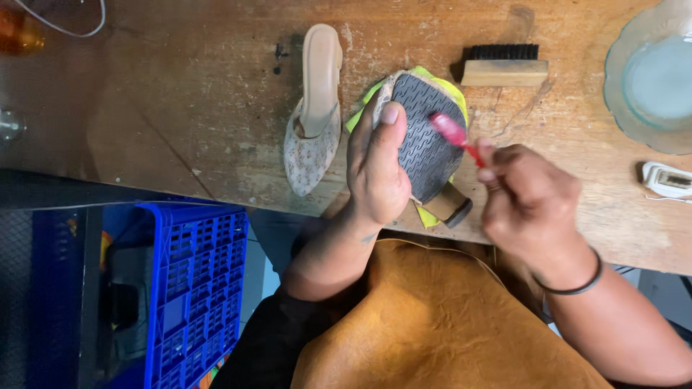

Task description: The person cleans the sole of a white slip-on shoe using a small metal tool to scrape the textured surface. They then use a red toothbrush to scrub the sole and a wooden brush to further clean it. The person holds the shoe with their left hand while manipulating the tools with their right hand.

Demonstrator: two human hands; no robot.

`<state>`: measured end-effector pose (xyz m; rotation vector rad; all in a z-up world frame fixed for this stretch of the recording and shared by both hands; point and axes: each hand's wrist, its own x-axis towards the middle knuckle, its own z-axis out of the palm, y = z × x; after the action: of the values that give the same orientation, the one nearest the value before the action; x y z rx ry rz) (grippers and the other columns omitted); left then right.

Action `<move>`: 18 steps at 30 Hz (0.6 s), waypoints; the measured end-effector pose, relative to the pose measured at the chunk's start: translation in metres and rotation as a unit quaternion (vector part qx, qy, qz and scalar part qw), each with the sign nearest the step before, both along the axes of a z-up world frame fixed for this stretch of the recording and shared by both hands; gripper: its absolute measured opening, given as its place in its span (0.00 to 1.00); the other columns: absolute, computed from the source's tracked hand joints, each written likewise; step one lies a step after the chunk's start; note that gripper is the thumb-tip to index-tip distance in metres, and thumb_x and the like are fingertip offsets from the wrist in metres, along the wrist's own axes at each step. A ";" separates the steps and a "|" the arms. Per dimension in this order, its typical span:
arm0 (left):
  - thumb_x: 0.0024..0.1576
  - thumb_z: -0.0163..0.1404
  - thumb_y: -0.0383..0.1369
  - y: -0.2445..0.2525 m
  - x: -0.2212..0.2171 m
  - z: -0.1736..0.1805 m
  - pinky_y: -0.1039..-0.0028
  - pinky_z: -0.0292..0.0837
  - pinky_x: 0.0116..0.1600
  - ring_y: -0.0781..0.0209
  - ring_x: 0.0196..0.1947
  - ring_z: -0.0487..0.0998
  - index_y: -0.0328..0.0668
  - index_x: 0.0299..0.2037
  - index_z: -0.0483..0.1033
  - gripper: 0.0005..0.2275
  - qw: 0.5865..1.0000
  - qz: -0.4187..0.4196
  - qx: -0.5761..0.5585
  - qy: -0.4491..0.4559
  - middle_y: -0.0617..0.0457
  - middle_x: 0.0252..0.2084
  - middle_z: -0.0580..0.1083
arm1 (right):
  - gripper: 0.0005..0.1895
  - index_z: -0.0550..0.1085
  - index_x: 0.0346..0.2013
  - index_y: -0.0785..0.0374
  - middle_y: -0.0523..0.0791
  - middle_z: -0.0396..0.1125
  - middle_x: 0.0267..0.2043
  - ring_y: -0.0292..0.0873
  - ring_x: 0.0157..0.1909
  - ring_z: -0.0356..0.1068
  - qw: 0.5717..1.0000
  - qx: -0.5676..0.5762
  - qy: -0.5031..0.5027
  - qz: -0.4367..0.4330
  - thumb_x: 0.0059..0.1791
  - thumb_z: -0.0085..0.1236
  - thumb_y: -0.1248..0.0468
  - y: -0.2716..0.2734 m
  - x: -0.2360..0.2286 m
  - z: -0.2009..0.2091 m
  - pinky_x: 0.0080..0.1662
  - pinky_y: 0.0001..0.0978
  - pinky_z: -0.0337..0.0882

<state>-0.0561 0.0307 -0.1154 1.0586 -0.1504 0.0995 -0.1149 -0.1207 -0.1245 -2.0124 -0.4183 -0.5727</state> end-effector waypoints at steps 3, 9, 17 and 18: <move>0.65 0.37 0.34 0.004 0.001 -0.006 0.68 0.63 0.70 0.54 0.59 0.71 0.28 0.54 0.69 0.15 0.991 0.029 0.126 -0.046 0.40 0.55 0.71 | 0.12 0.68 0.36 0.79 0.53 0.65 0.30 0.51 0.31 0.69 0.997 -0.044 0.000 0.069 0.43 0.37 0.85 0.006 -0.011 0.003 0.39 0.35 0.73; 0.65 0.37 0.35 -0.001 -0.002 -0.008 0.67 0.61 0.70 0.54 0.59 0.69 0.25 0.56 0.66 0.17 0.988 0.037 0.141 -0.047 0.39 0.56 0.70 | 0.08 0.64 0.26 0.77 0.57 0.63 0.28 0.53 0.33 0.71 0.999 -0.022 0.002 0.033 0.47 0.42 0.86 0.013 -0.003 0.026 0.43 0.36 0.75; 0.65 0.42 0.36 0.002 -0.003 0.009 0.68 0.72 0.57 0.56 0.48 0.76 0.32 0.51 0.72 0.14 0.998 -0.060 -0.034 -0.006 0.46 0.45 0.75 | 0.09 0.70 0.25 0.72 0.51 0.65 0.26 0.51 0.29 0.71 1.000 -0.018 -0.017 -0.008 0.46 0.49 0.84 0.010 -0.010 0.009 0.40 0.38 0.74; 0.65 0.42 0.36 0.004 0.000 0.010 0.70 0.71 0.57 0.58 0.48 0.75 0.34 0.49 0.73 0.12 0.999 -0.052 -0.012 -0.013 0.48 0.44 0.75 | 0.08 0.73 0.24 0.65 0.47 0.67 0.23 0.52 0.24 0.71 0.999 -0.012 -0.028 -0.018 0.45 0.52 0.79 0.018 -0.013 0.006 0.32 0.39 0.73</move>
<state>-0.0561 0.0351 -0.1059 1.0244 -0.2259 0.0210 -0.1278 -0.1028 -0.1185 -2.0329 -0.4257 -0.6495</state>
